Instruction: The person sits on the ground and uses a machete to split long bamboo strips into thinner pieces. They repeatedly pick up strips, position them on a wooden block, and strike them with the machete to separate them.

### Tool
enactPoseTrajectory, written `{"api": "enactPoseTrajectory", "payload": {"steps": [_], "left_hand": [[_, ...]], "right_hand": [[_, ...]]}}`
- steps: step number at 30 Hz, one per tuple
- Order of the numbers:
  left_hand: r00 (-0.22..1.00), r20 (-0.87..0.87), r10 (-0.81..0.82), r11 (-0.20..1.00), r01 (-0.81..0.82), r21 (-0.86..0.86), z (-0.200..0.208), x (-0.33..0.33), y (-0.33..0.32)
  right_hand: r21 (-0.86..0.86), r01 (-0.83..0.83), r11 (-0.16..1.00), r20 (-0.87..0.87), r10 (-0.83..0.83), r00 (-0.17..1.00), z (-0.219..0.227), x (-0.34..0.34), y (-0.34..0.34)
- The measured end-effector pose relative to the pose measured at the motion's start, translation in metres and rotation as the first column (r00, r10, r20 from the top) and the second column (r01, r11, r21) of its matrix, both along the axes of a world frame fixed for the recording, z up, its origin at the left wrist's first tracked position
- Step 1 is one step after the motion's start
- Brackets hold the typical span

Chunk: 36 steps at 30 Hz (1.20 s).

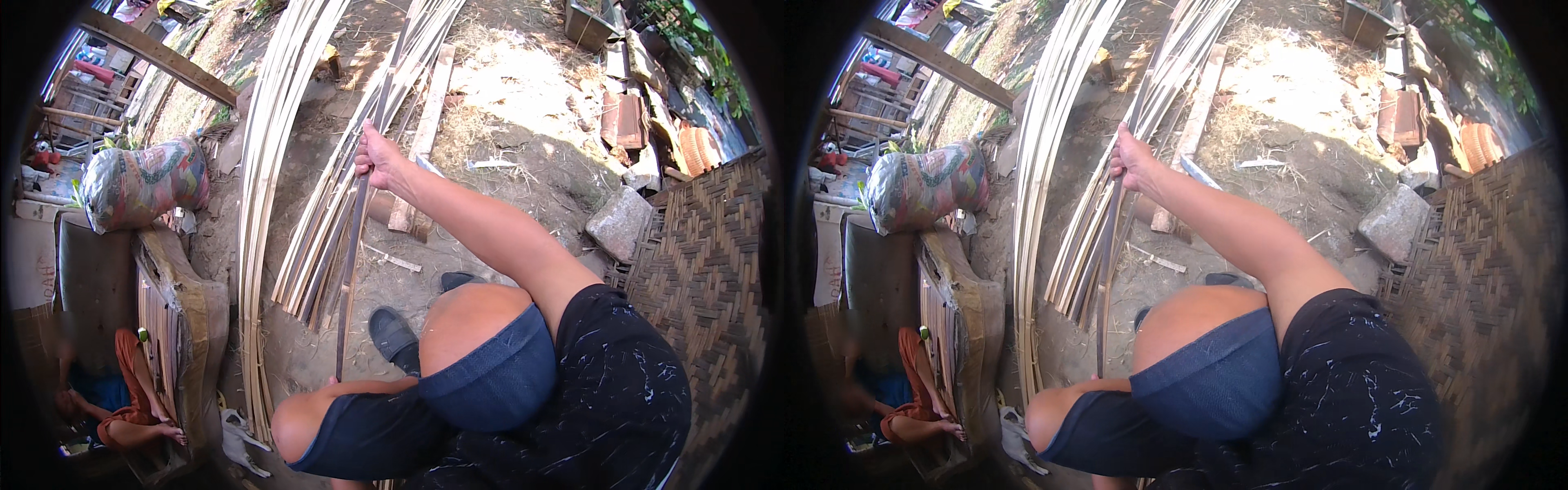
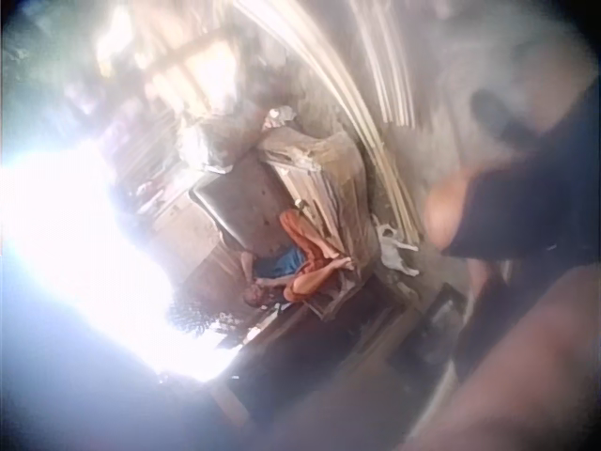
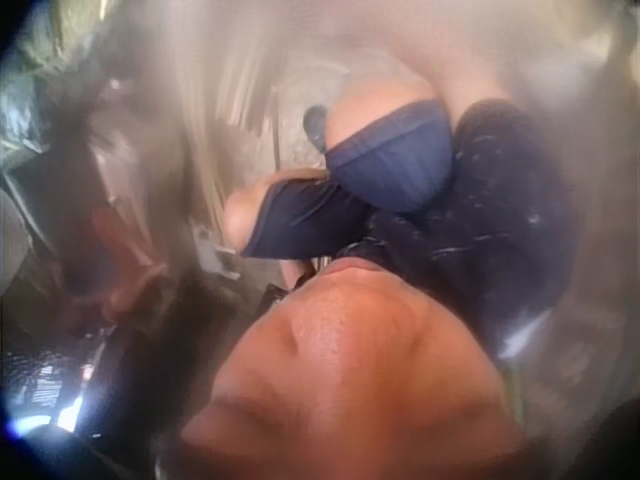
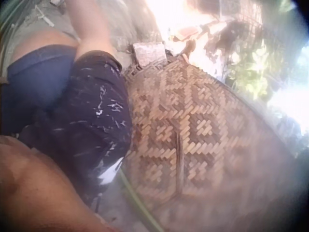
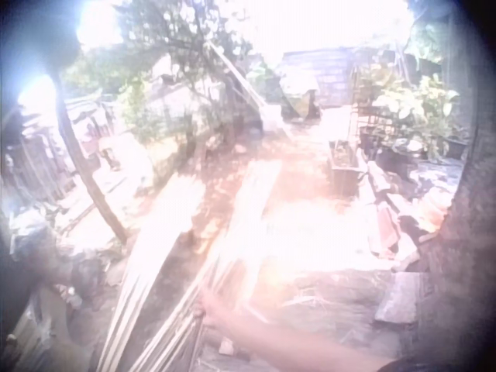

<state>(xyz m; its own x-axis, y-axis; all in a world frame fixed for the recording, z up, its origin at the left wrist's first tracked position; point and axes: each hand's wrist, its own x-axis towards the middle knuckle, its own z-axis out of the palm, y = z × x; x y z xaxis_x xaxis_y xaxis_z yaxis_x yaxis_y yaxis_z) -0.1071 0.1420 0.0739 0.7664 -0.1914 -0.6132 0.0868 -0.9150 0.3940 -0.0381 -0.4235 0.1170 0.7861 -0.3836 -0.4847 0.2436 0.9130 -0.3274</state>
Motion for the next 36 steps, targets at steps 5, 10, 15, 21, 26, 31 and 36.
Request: {"api": "enactPoseTrajectory", "payload": {"steps": [5, 10, 15, 21, 26, 31, 36], "left_hand": [[0.993, 0.0, -0.117, 0.947, 0.111, -0.3, 0.04, 0.032, -0.051], [0.926, -0.031, -0.375, 0.853, 0.332, -0.403, 0.117, 0.098, -0.191], [0.819, -0.245, -0.52, 0.849, 0.463, -0.255, 0.128, 0.126, -0.292], [0.779, -0.554, -0.295, 0.908, 0.048, -0.417, 0.093, 0.125, -0.33], [0.833, -0.5, -0.238, 0.934, 0.055, -0.352, 0.082, 0.125, -0.318], [0.894, -0.425, -0.144, 0.96, 0.022, -0.281, 0.087, 0.139, -0.316], [0.911, -0.384, -0.153, 0.949, 0.027, -0.313, 0.088, 0.14, -0.323]], "right_hand": [[-0.044, 0.057, 0.997, -0.174, -0.064, 0.983, -0.017, -0.013, 0.03], [-0.038, 0.084, 0.996, -0.195, -0.09, 0.977, -0.021, -0.003, 0.072], [0.152, 0.092, 0.984, -0.062, -0.084, 0.995, -0.015, 0.011, 0.072], [-0.096, -0.211, 0.973, -0.119, 0.199, 0.973, -0.031, 0.005, 0.031], [-0.426, -0.465, 0.776, -0.472, 0.248, 0.846, -0.047, -0.048, 0.001], [-0.673, -0.682, 0.287, -0.559, 0.406, 0.723, -0.091, -0.056, 0.05], [-0.718, -0.23, -0.657, -0.495, 0.25, 0.832, -0.139, -0.037, 0.134]]}}
